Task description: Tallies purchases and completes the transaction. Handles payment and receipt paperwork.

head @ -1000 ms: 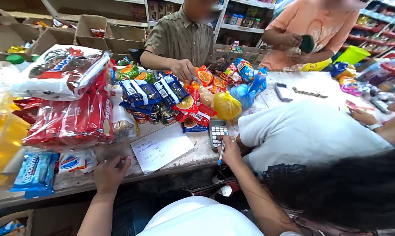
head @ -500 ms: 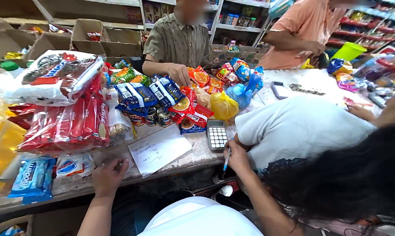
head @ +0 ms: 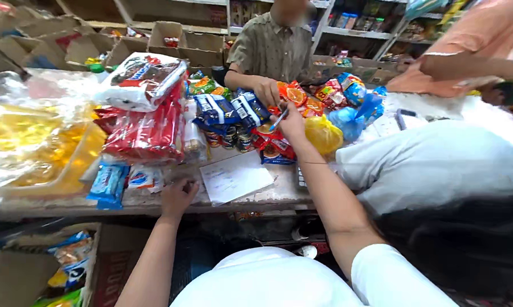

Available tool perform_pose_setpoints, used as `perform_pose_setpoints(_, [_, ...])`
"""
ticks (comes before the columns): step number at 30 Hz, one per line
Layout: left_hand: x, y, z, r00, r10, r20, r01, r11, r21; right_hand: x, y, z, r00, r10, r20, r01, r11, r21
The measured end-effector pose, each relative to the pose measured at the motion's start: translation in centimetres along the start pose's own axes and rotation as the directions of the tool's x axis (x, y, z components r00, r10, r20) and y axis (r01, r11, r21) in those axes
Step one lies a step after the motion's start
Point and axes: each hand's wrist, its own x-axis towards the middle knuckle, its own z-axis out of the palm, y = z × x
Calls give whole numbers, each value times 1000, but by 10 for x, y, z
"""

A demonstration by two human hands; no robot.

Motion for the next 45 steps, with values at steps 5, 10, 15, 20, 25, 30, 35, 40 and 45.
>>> perform_pose_setpoints(5, [-27, 22, 2, 999, -47, -7, 44, 970, -238, 6, 22, 5, 982, -90, -168, 94, 995, 18])
perform_pose_setpoints(10, [-38, 68, 9, 992, 81, -99, -113, 915, -386, -34, 14, 3, 950, -167, -263, 241, 929, 281])
perform_pose_setpoints(15, [-26, 114, -4, 982, -98, 162, 187, 626, -757, -148, -24, 52, 959, -256, 119, 151, 820, 552])
perform_pose_setpoints(20, [-23, 112, -6, 886, -434, 162, 316, 310, -897, -181, -19, 96, 873, -336, 354, 102, 835, 540])
perform_pose_setpoints(25, [-28, 86, -6, 836, -548, 42, 324, 430, -843, -148, -15, 103, 863, -107, 493, -168, 860, 481])
perform_pose_setpoints(30, [-30, 79, -9, 825, -563, 52, 355, 443, -823, -135, -14, 132, 842, -202, 501, -91, 860, 501])
perform_pose_setpoints(35, [-33, 69, -17, 829, -557, 54, 357, 451, -818, -133, -2, 149, 834, -242, 496, 25, 915, 404])
perform_pose_setpoints(40, [-37, 64, -21, 823, -558, 101, 387, 422, -820, -138, 3, 153, 818, -278, 503, 95, 928, 359])
perform_pose_setpoints(45, [-36, 62, -23, 808, -576, 125, 403, 383, -831, -137, 2, 149, 802, -273, 531, 16, 899, 437])
